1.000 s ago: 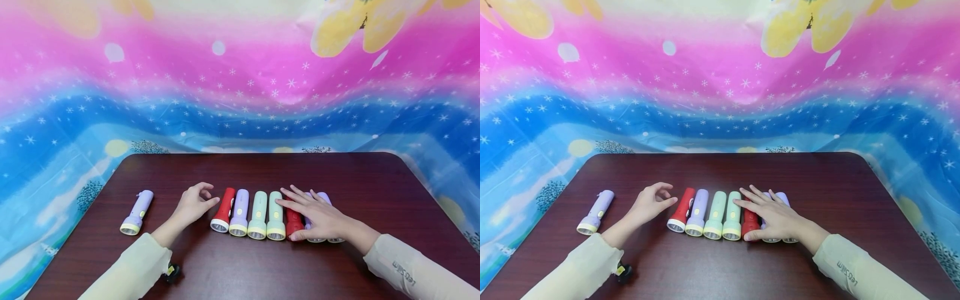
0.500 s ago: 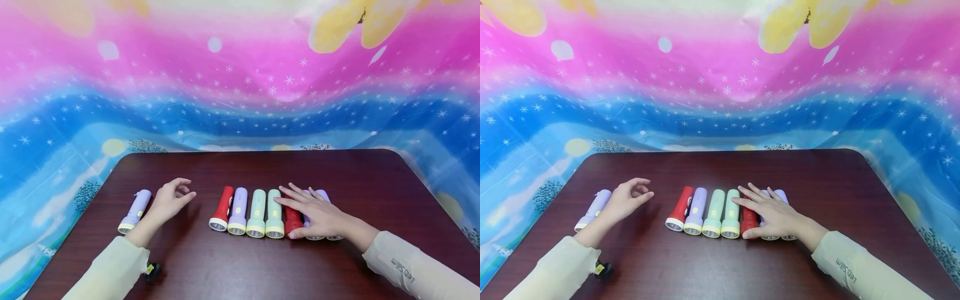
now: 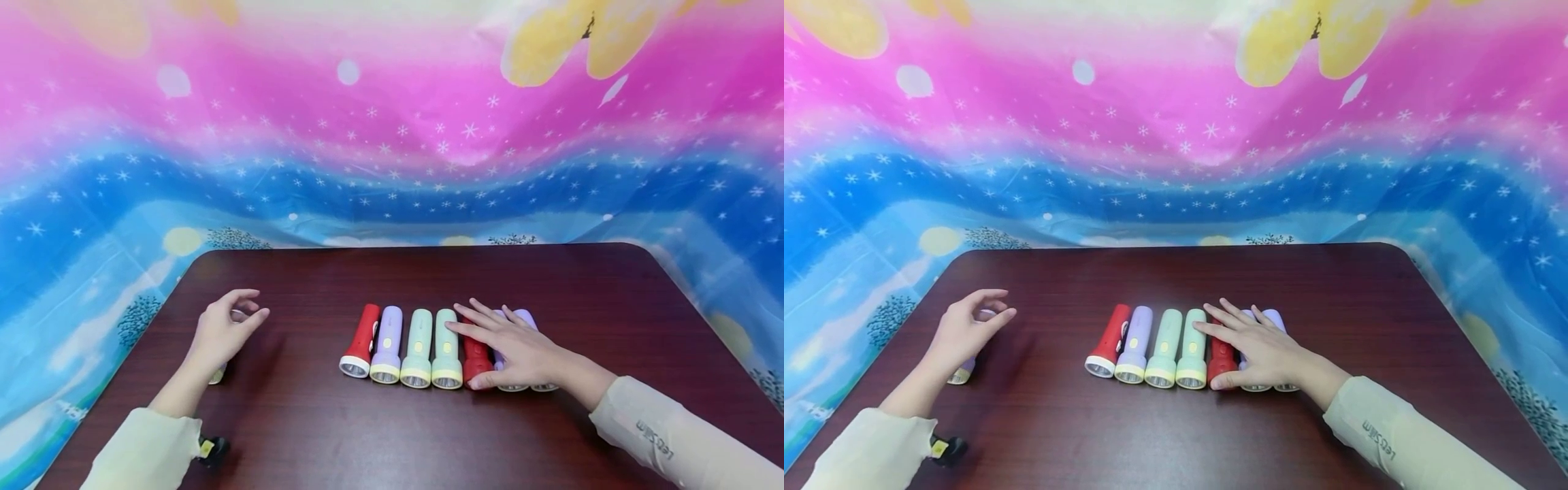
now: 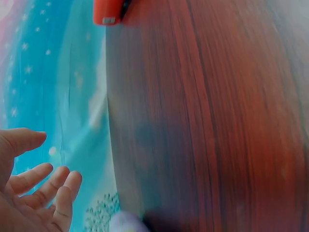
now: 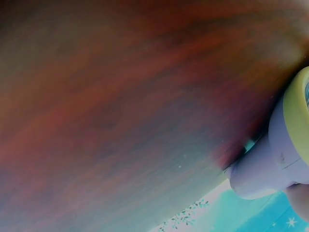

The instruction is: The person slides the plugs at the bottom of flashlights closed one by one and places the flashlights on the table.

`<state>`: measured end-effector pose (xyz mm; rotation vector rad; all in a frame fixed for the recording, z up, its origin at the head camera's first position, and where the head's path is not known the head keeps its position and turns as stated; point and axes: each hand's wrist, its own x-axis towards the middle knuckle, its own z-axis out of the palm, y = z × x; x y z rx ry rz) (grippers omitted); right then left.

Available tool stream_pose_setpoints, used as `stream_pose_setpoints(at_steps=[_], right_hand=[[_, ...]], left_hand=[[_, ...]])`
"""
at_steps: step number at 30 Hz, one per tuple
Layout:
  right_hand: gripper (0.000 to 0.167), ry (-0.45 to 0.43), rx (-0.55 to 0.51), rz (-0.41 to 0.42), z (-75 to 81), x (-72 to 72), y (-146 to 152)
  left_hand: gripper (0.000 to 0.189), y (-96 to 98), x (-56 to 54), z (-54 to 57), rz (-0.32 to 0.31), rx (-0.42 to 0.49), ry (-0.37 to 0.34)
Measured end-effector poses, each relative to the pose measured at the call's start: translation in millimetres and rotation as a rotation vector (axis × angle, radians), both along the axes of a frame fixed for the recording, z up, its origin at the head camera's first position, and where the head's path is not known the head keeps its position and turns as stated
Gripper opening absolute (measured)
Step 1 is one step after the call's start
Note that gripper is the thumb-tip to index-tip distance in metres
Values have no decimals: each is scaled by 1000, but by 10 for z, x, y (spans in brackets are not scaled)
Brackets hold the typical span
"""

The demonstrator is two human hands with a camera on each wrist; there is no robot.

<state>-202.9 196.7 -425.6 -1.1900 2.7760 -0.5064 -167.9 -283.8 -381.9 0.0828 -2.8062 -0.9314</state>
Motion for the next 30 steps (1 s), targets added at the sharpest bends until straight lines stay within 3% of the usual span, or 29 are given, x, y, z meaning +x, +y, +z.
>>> stream_pose_setpoints(at_steps=[7,15,21,30], right_hand=[[90,9,3,3,14,4,9],[90,-6,6,-3,15,12,-2],[90,-11,7,-5,1,19,-11],[90,-10,1,-8,-4,10,-13]], left_hand=[[46,-224,72,-10,59,-25,29],[45,-473,99,-106,133,-50,24],[48,-611,114,-193,149,-81,-18],[58,-739,134,-273,162,-77,-142]])
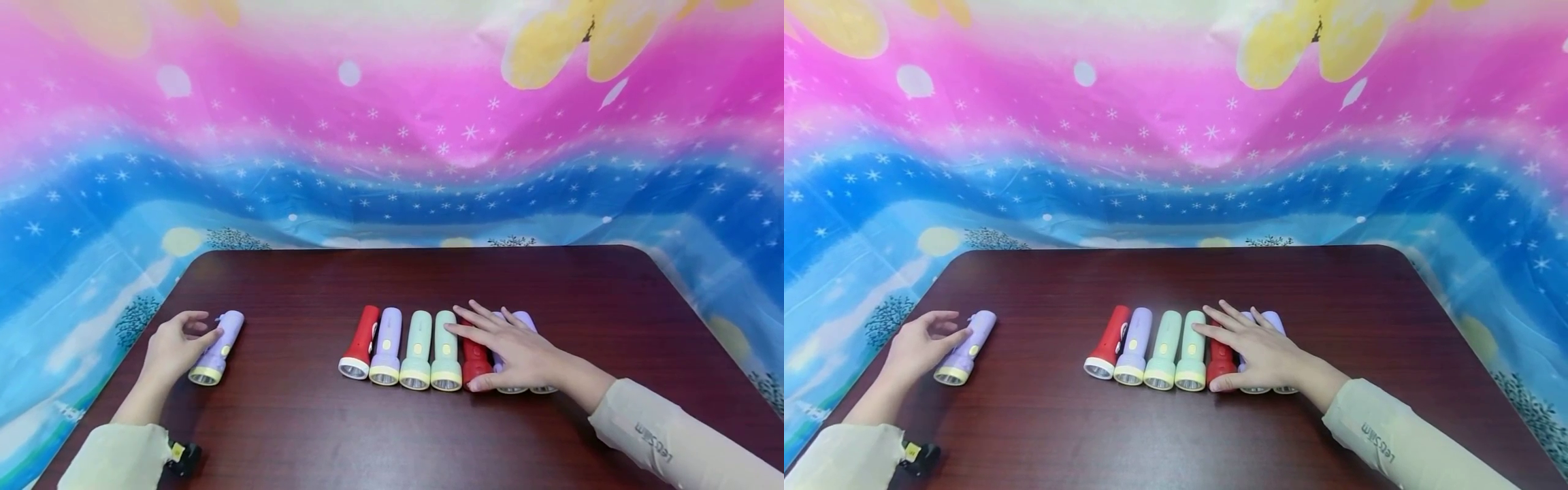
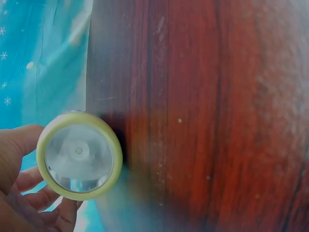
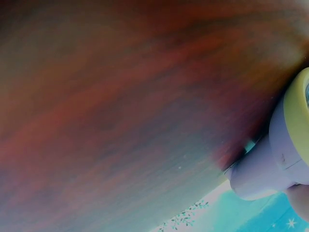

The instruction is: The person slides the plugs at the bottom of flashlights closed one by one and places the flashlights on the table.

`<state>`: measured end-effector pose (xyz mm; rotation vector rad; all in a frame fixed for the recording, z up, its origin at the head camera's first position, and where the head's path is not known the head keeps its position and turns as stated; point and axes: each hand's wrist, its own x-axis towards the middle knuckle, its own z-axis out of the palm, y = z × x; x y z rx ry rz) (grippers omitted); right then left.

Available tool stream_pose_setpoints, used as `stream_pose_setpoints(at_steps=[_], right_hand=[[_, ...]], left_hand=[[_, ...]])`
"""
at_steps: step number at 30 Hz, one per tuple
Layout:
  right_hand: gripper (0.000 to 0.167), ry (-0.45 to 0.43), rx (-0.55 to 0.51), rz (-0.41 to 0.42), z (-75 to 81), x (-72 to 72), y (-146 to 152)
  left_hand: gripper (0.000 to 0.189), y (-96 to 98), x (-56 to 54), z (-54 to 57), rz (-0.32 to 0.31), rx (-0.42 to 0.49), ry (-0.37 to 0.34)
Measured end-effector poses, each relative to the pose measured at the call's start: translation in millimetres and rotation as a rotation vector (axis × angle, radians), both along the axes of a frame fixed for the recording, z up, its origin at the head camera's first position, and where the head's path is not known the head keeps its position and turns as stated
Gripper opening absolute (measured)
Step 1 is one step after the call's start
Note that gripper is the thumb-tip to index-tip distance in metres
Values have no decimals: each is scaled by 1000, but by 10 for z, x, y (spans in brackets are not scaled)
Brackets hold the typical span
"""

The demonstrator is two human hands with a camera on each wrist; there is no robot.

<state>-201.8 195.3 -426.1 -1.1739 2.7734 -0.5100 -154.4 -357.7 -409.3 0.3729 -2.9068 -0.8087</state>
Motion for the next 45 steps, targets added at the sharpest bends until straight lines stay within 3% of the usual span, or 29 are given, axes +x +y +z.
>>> stream_pose_setpoints(at_steps=[8,24,36,45], right_hand=[[90,-4,2,2,9,10,-1],[90,-8,0,2,21,15,-1],[89,1,-3,8,12,10,0],[90,-2,0,3,13,10,1]], left_hand=[[59,-11,-5,3,-48,19,-68],[64,54,-22,3,-82,70,-173],[60,90,-18,-13,-101,70,-139],[57,182,-44,52,-93,102,-95]])
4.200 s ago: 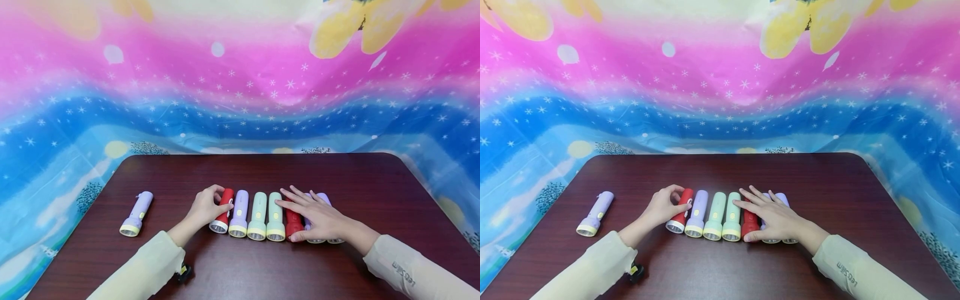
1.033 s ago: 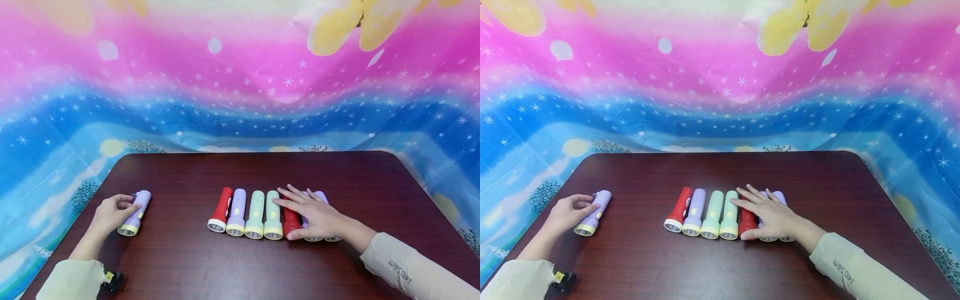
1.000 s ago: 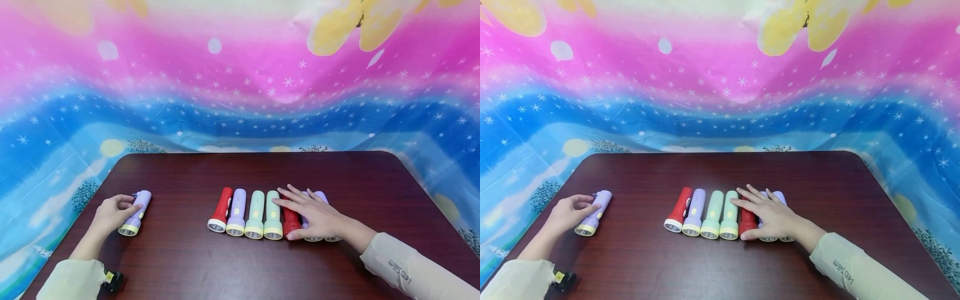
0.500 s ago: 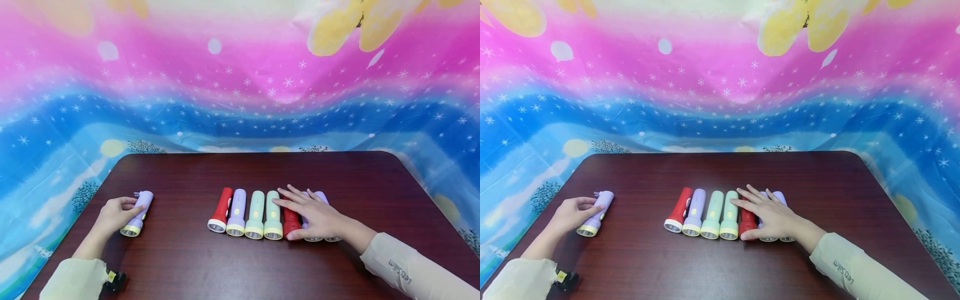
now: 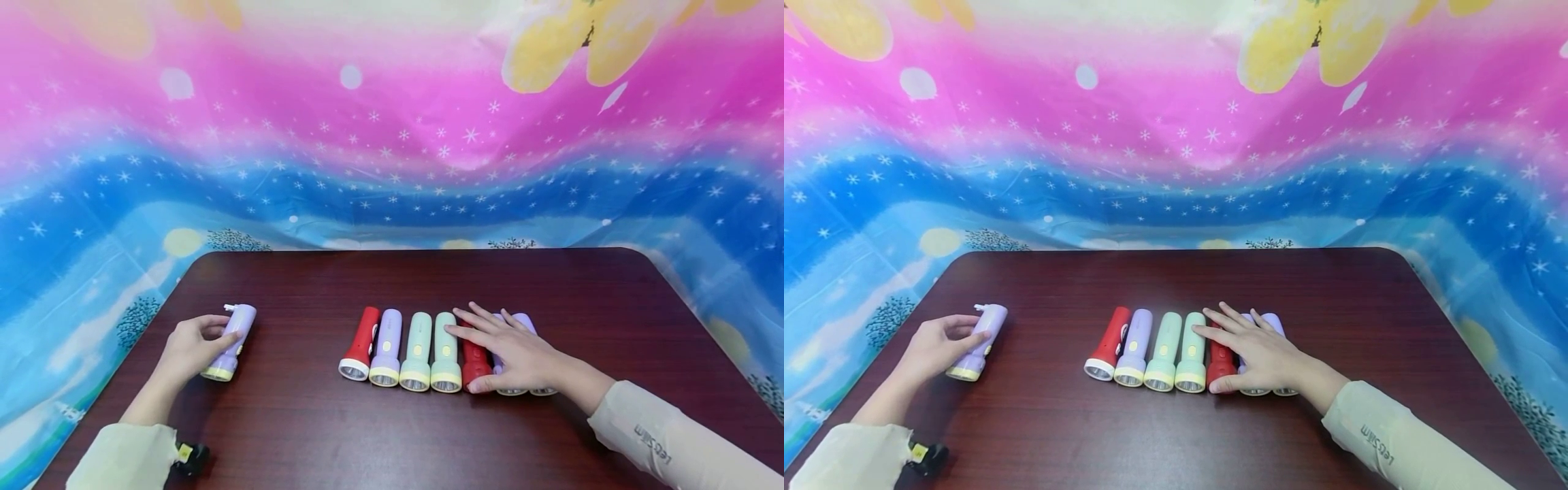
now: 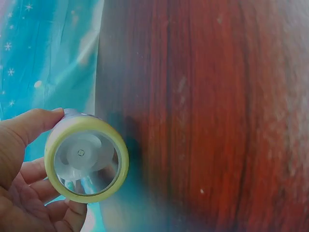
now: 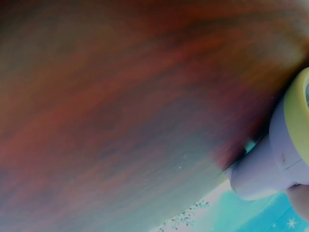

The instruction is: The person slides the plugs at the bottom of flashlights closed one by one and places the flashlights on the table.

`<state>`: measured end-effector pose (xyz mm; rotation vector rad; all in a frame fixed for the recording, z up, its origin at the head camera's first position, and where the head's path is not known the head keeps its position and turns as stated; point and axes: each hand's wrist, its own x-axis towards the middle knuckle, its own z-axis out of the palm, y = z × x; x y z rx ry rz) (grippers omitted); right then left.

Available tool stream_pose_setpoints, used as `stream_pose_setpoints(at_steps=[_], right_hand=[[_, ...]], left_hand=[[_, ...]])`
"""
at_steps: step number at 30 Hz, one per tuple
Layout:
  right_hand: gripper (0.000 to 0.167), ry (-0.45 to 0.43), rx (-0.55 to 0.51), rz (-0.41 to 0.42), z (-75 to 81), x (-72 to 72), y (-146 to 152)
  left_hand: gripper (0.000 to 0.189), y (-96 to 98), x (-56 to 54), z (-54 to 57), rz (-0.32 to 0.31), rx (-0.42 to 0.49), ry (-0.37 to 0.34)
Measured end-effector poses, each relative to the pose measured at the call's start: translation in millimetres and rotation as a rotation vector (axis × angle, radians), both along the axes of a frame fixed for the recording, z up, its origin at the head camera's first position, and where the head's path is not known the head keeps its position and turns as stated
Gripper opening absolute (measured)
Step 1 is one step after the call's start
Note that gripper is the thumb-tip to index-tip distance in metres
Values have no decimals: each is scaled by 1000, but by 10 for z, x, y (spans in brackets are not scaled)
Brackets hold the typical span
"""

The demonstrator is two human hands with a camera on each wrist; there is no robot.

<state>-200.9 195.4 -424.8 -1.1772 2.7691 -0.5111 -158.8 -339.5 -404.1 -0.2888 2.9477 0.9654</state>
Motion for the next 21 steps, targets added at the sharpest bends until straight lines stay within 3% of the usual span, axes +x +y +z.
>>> stream_pose_setpoints(at_steps=[21], right_hand=[[89,17,-6,7,-13,-12,13]], left_hand=[[51,379,-5,160,14,47,151]])
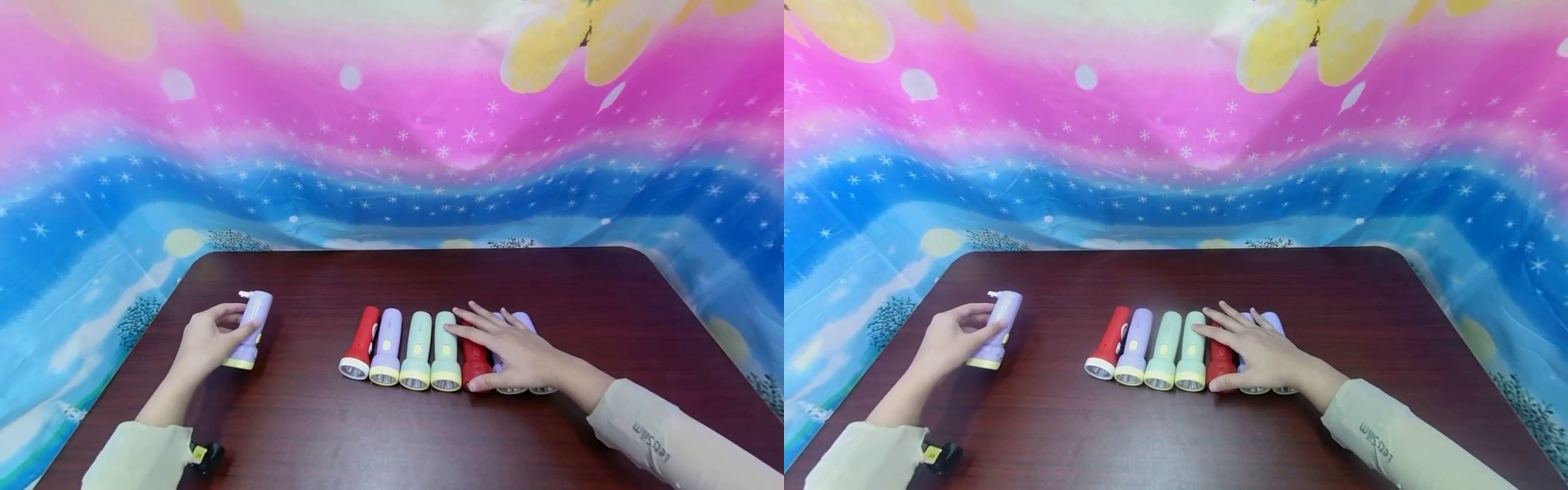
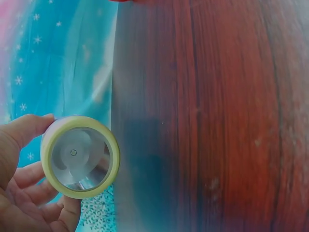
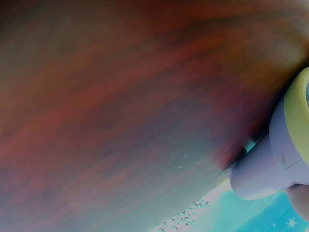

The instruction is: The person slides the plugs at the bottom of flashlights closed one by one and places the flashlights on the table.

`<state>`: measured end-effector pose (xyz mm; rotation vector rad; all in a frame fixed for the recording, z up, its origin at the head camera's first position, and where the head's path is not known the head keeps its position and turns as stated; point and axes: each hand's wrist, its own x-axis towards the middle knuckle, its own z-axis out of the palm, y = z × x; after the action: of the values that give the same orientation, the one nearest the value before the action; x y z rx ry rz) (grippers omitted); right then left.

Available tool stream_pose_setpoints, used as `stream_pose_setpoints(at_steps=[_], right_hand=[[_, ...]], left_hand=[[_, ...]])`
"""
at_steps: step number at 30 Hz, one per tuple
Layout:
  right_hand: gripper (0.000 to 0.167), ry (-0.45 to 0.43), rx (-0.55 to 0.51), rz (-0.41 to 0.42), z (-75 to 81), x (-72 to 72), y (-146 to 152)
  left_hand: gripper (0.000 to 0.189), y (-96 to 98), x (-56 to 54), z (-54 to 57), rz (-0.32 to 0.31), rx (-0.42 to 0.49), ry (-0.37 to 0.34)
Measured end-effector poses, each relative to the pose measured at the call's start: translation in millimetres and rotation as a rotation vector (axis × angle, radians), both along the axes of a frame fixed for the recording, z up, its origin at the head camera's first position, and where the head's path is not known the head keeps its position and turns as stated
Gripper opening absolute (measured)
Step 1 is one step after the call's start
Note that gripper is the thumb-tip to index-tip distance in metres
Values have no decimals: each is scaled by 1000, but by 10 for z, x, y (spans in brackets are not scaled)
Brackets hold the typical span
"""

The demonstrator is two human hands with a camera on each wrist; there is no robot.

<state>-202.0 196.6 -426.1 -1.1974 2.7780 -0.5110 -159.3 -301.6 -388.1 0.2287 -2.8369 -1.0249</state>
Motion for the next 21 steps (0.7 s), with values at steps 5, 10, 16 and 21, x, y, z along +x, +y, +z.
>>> stream_pose_setpoints(at_steps=[5,10,16,21], right_hand=[[89,18,2,7,-6,-7,1],[90,12,3,9,1,-3,-3],[90,15,1,7,2,-4,-5],[89,14,3,5,-4,-6,1]], left_hand=[[50,51,-11,19,-5,24,22],[50,95,-17,12,-7,49,30],[51,167,-37,2,-1,86,36],[51,242,-55,11,1,122,42]])
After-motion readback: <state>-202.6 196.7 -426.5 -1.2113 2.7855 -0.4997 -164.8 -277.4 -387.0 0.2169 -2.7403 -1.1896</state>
